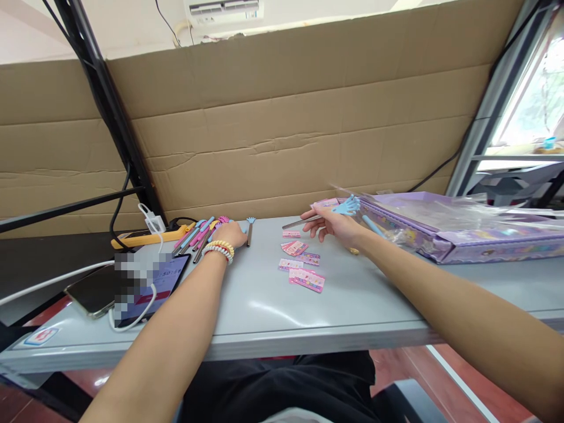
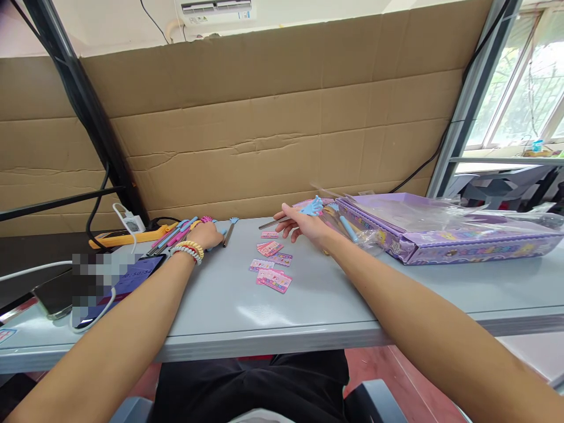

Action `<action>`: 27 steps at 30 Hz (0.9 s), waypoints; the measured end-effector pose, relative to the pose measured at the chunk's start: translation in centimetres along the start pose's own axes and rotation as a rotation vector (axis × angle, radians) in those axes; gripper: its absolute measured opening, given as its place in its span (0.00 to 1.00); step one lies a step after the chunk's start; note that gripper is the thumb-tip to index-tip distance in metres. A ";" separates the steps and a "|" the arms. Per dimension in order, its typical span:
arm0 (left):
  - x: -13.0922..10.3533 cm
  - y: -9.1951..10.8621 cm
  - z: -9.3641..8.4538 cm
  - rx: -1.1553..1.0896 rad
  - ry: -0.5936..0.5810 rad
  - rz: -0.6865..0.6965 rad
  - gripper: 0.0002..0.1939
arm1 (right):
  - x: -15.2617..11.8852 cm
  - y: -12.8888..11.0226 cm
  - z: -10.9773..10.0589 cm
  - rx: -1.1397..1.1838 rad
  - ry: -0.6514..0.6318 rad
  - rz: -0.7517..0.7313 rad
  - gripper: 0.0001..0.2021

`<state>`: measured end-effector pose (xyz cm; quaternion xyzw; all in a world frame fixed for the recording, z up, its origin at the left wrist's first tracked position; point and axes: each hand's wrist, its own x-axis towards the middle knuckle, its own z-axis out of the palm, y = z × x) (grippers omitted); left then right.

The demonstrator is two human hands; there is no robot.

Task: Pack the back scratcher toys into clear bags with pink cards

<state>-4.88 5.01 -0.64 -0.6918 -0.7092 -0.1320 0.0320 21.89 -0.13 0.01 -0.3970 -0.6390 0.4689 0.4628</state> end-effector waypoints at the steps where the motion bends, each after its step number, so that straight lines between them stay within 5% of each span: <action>1: 0.1 0.0 0.1 0.012 0.000 0.029 0.12 | 0.0 -0.1 0.0 0.024 -0.021 0.004 0.21; 8: 0.1 1.3 0.9 -0.170 0.105 0.431 0.10 | 0.2 -0.4 -0.3 0.069 0.026 -0.037 0.15; 27: -1.1 2.1 0.3 -0.312 0.152 0.668 0.12 | -0.2 -1.0 -0.9 0.124 0.015 -0.025 0.16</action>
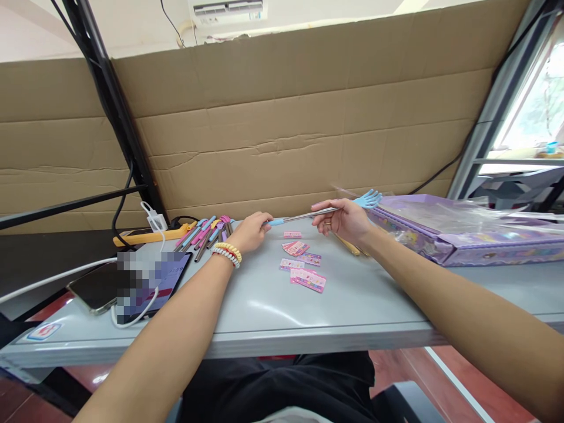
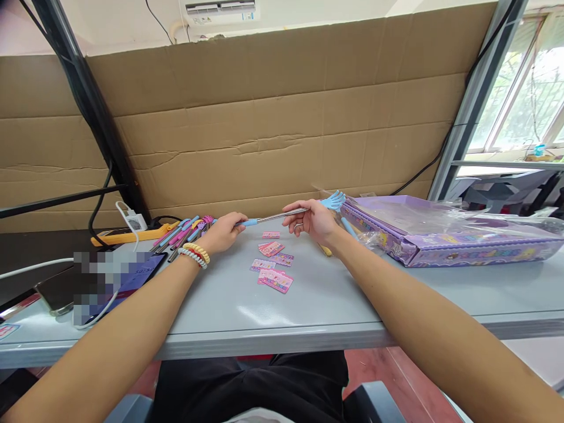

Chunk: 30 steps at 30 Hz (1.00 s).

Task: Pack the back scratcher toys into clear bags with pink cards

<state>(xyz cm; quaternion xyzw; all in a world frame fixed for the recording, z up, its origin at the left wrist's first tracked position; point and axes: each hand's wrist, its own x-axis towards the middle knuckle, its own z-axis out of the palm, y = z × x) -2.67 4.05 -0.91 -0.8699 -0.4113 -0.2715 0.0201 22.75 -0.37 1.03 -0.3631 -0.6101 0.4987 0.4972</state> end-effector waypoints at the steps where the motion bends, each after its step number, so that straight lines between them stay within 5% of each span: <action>1: 0.0 0.0 -0.1 -0.010 0.004 0.009 0.13 | 0.0 0.0 0.0 0.009 0.005 0.001 0.16; 14: -0.4 2.2 -1.4 -0.092 -0.048 -0.073 0.16 | 0.0 0.2 -0.5 0.109 -0.082 -0.062 0.15; 22: -0.7 2.1 -1.5 -0.025 -0.071 -0.068 0.30 | 0.7 1.1 -0.5 0.016 -0.216 -0.027 0.16; 26: -0.6 1.7 -1.5 0.029 -0.085 -0.127 0.32 | 0.8 1.3 -0.1 -0.044 -0.094 0.023 0.14; 30: -0.4 1.2 -1.6 0.064 -0.078 -0.204 0.33 | 0.6 0.9 -0.1 0.006 0.113 -0.100 0.15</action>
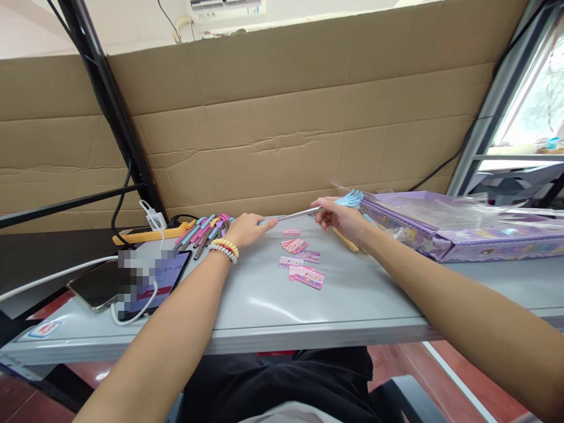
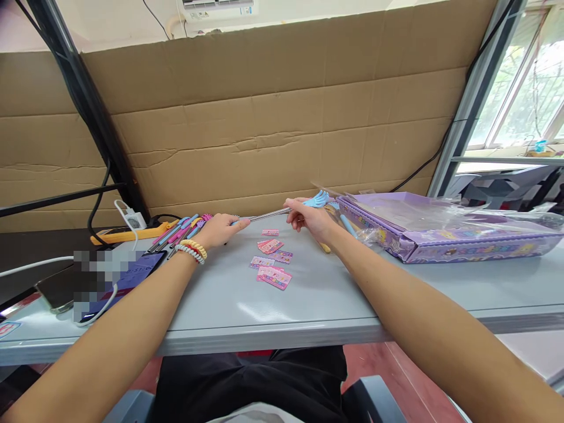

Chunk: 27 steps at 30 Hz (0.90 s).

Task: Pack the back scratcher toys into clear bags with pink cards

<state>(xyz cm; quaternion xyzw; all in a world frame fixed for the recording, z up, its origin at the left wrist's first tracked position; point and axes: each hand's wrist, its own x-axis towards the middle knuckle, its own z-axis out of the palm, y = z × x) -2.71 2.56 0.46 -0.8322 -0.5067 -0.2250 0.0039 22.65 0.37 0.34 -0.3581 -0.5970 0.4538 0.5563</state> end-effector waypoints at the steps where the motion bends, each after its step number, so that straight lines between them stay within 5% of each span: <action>1: 0.0 -0.1 0.0 0.006 0.006 -0.023 0.33 | 0.0 -0.2 -0.2 0.047 0.029 -0.024 0.16; 6: 0.2 -1.2 0.0 0.042 0.027 -0.140 0.33 | 0.0 -1.0 -1.1 0.185 -0.004 0.026 0.20; 15: 0.6 -2.3 0.3 0.196 0.003 -0.340 0.42 | 0.4 0.2 -1.3 -0.153 -0.004 0.215 0.13; 27: 0.0 -1.8 -0.6 0.187 0.028 -0.191 0.37 | 0.3 0.3 -2.1 -0.346 -0.029 0.280 0.12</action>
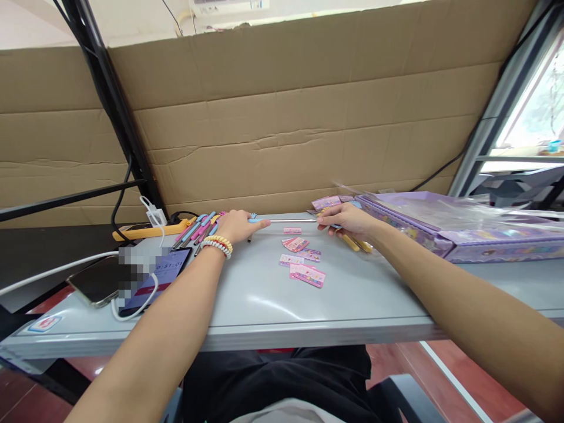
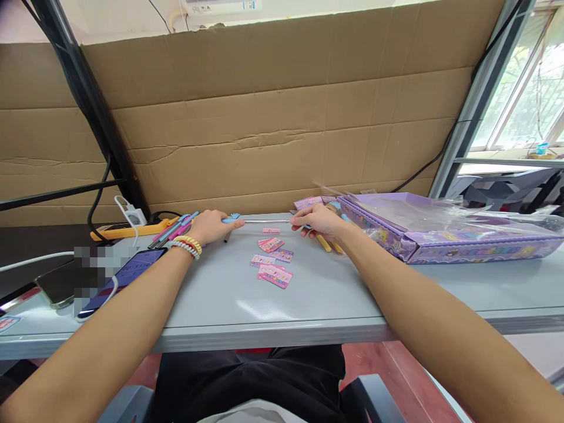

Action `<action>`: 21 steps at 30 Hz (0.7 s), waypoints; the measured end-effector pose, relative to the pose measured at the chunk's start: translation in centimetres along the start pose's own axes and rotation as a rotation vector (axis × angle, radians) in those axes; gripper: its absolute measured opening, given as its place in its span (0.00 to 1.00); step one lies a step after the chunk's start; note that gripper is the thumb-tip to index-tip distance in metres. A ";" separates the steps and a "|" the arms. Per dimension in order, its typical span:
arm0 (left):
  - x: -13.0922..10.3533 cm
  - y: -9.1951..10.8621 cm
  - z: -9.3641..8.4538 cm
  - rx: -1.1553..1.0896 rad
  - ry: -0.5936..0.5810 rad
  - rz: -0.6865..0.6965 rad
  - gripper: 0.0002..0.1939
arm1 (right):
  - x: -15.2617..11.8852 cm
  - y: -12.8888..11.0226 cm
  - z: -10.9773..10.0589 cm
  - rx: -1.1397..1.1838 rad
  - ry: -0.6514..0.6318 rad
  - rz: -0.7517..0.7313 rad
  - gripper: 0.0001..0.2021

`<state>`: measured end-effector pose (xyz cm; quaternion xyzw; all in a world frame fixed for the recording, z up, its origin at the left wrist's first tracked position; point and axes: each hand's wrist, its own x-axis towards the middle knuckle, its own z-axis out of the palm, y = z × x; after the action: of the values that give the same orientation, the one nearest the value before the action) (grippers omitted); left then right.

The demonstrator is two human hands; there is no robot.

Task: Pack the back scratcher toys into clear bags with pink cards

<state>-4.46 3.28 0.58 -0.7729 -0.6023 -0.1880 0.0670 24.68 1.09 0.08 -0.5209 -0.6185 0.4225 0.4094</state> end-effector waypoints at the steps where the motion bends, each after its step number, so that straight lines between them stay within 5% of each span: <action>1: -0.1 0.1 -0.1 0.006 -0.001 0.010 0.37 | 0.1 0.1 -0.1 -0.014 0.008 -0.016 0.12; 21: -0.4 0.1 -0.4 -0.015 -0.063 0.033 0.33 | -1.1 -0.6 0.7 -0.358 0.095 -0.298 0.13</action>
<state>-4.53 2.75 0.82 -0.7887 -0.5900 -0.1670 0.0452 24.00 -0.13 0.41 -0.5076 -0.7336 0.2159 0.3969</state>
